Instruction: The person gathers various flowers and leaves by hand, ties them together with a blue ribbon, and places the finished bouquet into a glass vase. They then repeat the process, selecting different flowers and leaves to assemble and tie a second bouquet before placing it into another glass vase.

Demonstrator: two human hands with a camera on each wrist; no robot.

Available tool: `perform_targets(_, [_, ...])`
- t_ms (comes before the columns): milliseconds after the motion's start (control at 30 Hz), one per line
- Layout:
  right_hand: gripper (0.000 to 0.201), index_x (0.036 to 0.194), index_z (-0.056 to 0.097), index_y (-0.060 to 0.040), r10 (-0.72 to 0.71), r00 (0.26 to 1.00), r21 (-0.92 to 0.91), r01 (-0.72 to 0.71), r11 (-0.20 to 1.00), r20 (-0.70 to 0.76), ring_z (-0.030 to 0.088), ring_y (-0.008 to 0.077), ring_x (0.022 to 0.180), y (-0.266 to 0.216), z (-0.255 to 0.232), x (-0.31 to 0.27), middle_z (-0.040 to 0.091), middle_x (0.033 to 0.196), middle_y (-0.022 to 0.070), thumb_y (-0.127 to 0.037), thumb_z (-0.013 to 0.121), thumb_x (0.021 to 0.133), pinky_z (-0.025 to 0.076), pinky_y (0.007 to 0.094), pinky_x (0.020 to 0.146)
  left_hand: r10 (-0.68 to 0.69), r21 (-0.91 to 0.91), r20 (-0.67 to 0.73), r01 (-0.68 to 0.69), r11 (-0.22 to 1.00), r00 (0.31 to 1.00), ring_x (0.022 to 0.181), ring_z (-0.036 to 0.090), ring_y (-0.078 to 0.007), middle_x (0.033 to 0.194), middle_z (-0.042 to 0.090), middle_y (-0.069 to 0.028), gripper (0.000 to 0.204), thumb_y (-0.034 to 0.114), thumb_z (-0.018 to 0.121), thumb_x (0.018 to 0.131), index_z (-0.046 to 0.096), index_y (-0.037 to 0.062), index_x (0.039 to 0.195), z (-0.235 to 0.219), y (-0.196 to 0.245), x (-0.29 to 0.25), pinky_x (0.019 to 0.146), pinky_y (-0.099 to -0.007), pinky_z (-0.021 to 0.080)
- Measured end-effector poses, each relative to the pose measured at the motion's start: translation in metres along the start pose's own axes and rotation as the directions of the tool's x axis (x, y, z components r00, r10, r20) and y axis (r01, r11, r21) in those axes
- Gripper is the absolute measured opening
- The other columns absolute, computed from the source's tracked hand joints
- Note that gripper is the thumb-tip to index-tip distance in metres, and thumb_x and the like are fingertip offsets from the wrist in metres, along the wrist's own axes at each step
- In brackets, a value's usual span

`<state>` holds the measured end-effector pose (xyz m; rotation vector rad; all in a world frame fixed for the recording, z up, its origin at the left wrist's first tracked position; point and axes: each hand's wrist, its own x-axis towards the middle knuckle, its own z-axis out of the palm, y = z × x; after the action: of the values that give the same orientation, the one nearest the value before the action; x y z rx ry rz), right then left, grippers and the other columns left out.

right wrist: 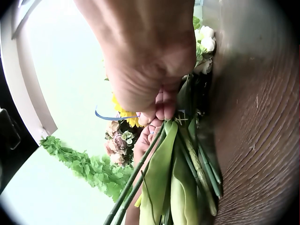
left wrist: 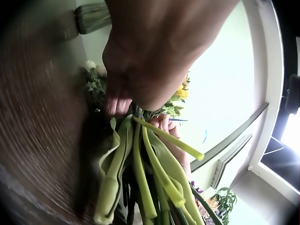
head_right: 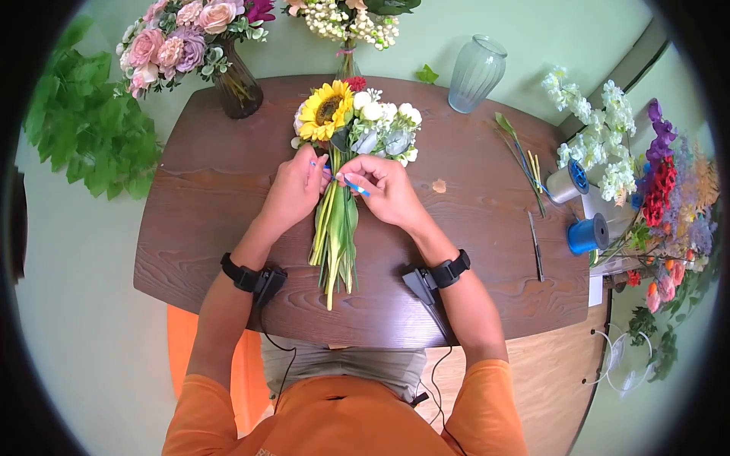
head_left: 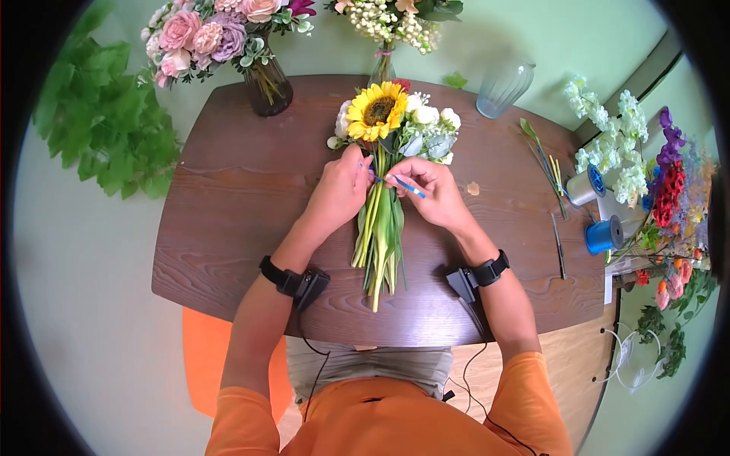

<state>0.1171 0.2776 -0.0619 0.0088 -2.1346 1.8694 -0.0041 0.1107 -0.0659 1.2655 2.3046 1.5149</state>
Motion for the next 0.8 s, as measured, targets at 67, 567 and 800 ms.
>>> perform_targets(67, [0.007,0.101,0.070,0.0006,-0.005,1.000,-0.054,0.005,0.999,-0.006,0.058,0.0059,0.077,-0.001,-0.001,-0.002,0.069,0.089,0.0004,-0.005,0.066,0.100,0.051,0.0223,0.071,-0.019,-0.056,-0.007,0.018,0.998,1.000,0.071,0.074,-0.0215,0.079,0.070,-0.0175,0.021,0.011,0.056,0.105,0.044,-0.0015,0.093,0.002,-0.006,-0.003,0.061,-0.0346,0.058])
perform_targets(567, [0.011,0.097,0.072,0.0009,0.063,0.990,-0.167,-0.084,0.982,-0.126,0.054,0.0031,0.067,0.010,0.009,-0.001,0.065,0.073,-0.0013,-0.010,0.075,0.094,0.048,0.0237,0.061,-0.263,-0.220,0.072,0.272,0.937,0.962,0.060,0.068,-0.0118,0.073,0.070,-0.0095,0.030,0.016,0.063,0.102,0.049,0.0021,0.080,-0.038,-0.004,0.000,0.054,-0.0279,0.055])
perform_targets(800, [0.012,0.091,0.068,-0.0011,0.010,0.992,-0.201,-0.036,0.979,-0.127,0.056,0.0032,0.069,0.006,0.010,0.000,0.066,0.077,-0.0036,-0.011,0.075,0.094,0.051,0.0221,0.064,-0.115,-0.029,0.108,0.118,0.993,0.987,0.063,0.062,-0.0064,0.072,0.065,-0.0038,0.029,0.012,0.066,0.100,0.048,0.0042,0.079,-0.059,0.060,0.004,0.057,-0.0227,0.049])
